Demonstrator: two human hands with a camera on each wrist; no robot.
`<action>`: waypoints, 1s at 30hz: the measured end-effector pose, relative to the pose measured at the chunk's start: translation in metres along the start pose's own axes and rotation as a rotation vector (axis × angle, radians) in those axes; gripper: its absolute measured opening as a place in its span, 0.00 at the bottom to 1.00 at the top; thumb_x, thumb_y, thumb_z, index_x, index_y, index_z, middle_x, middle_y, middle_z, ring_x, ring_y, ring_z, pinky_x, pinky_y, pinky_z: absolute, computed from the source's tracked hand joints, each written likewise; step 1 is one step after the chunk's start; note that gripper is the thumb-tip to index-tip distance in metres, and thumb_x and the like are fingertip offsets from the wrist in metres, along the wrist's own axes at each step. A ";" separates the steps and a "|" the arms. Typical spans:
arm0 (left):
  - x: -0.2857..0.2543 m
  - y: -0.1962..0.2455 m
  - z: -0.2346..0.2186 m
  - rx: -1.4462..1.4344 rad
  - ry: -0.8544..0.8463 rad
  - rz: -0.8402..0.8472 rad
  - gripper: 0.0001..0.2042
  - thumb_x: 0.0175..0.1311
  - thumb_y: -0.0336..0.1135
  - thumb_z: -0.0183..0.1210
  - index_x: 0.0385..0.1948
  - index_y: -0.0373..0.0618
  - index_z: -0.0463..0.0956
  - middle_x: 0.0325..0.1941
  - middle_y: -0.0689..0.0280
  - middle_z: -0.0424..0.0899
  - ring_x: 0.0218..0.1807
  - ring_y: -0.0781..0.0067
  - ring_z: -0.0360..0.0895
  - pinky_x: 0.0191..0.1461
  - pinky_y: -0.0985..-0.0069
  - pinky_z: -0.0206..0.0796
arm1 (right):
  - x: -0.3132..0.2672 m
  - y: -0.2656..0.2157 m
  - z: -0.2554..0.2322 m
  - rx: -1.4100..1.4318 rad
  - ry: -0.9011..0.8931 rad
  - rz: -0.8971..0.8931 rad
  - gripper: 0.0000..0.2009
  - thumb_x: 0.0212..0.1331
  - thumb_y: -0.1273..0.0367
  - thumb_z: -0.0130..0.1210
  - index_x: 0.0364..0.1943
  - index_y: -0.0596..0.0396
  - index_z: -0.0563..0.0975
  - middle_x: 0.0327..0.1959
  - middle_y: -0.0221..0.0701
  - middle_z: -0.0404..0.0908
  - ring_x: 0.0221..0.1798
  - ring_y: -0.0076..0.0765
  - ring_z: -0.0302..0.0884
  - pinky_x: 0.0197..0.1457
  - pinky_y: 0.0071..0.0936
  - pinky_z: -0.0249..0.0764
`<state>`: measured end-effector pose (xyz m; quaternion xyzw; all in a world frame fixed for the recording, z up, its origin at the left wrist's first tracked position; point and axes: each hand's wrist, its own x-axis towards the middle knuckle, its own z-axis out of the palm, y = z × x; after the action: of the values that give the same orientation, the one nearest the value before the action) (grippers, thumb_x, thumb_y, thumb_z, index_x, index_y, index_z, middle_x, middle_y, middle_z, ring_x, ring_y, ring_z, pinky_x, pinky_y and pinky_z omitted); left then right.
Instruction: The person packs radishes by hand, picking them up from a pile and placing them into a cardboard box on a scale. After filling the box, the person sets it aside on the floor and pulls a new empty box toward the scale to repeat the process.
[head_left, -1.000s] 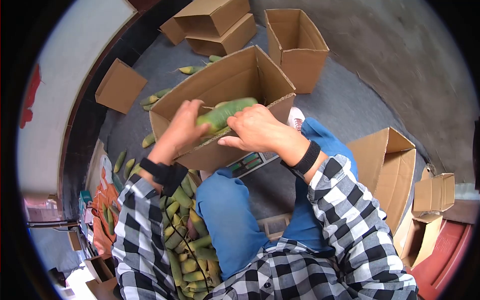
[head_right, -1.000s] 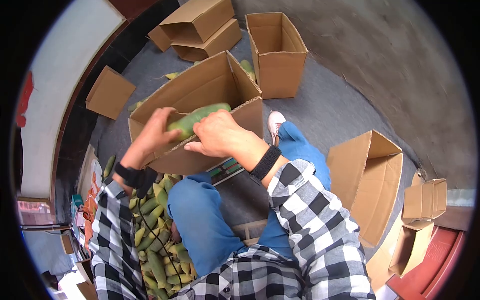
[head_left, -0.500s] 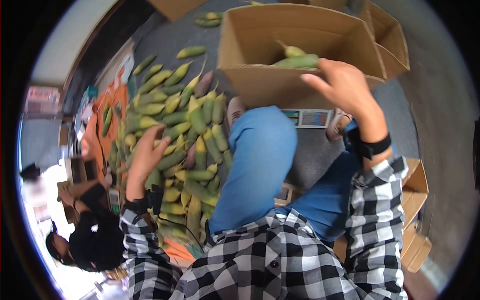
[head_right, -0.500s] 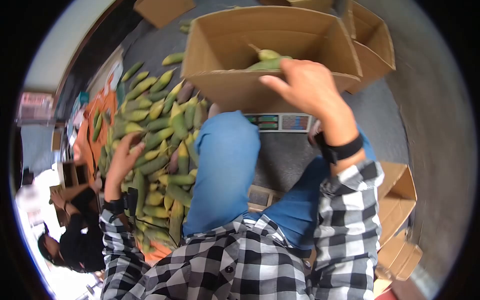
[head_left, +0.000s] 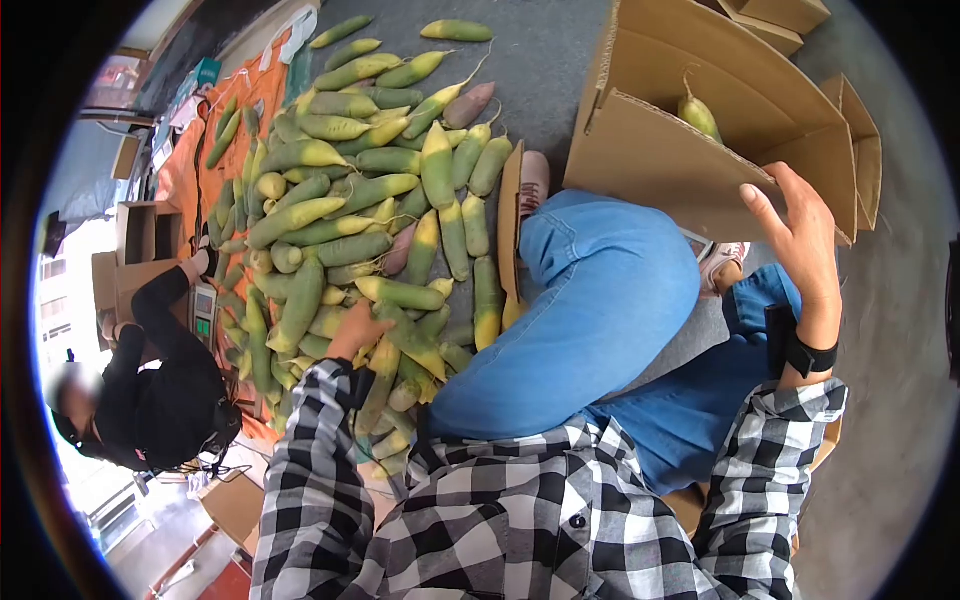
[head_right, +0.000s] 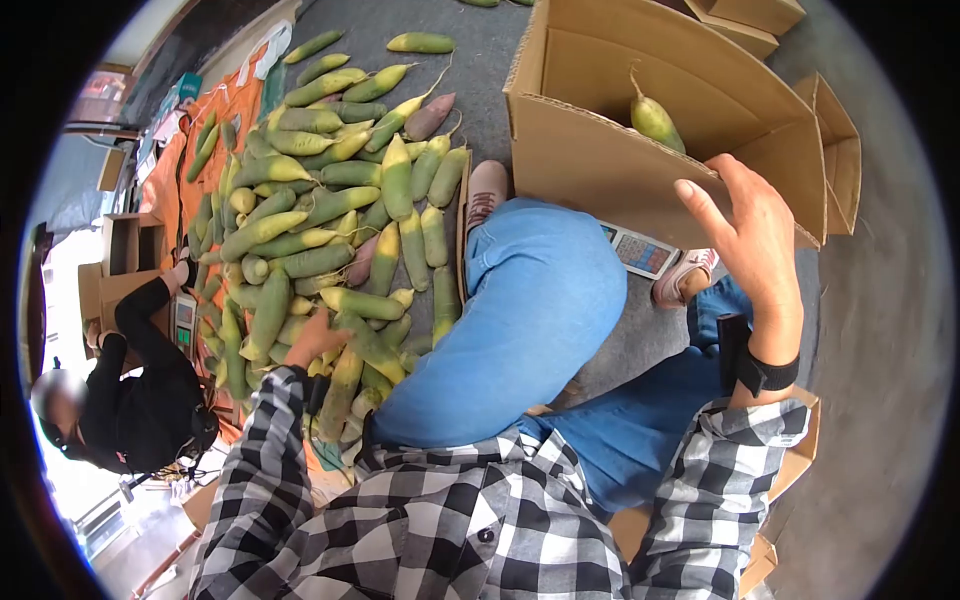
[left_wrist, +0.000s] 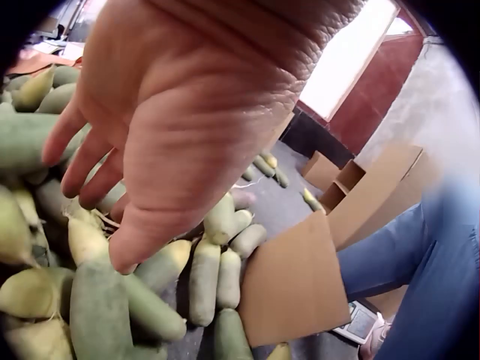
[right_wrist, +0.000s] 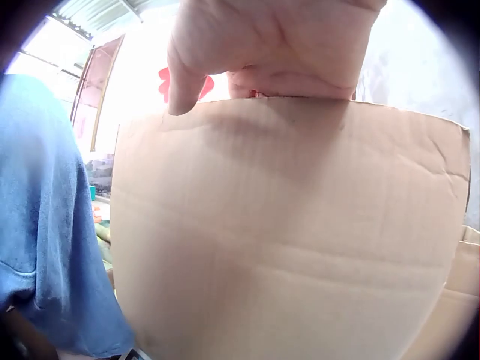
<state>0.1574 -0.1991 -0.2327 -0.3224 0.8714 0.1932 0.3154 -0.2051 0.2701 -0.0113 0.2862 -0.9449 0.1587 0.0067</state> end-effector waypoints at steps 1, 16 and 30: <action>0.020 -0.016 0.025 -0.123 0.006 -0.063 0.35 0.46 0.45 0.72 0.55 0.36 0.69 0.54 0.46 0.78 0.56 0.44 0.76 0.58 0.60 0.69 | 0.000 -0.001 -0.001 -0.017 -0.004 0.030 0.23 0.62 0.49 0.55 0.41 0.57 0.78 0.37 0.44 0.82 0.44 0.52 0.79 0.47 0.41 0.73; -0.070 0.061 -0.064 -0.454 0.455 0.138 0.34 0.42 0.36 0.74 0.54 0.36 0.68 0.51 0.55 0.76 0.55 0.57 0.74 0.61 0.67 0.64 | -0.003 0.020 0.003 -0.027 0.128 -0.162 0.22 0.57 0.51 0.59 0.28 0.58 0.75 0.26 0.43 0.78 0.35 0.54 0.78 0.40 0.46 0.74; -0.101 0.402 -0.260 -0.771 0.516 0.992 0.25 0.59 0.42 0.65 0.53 0.33 0.71 0.49 0.59 0.77 0.49 0.71 0.75 0.57 0.75 0.66 | -0.007 0.024 0.012 0.004 0.166 -0.150 0.21 0.55 0.51 0.61 0.30 0.57 0.76 0.29 0.39 0.79 0.38 0.49 0.78 0.44 0.44 0.71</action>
<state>-0.1682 -0.0065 0.0773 -0.0096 0.8322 0.5288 -0.1662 -0.2114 0.2892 -0.0310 0.3419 -0.9167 0.1829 0.0962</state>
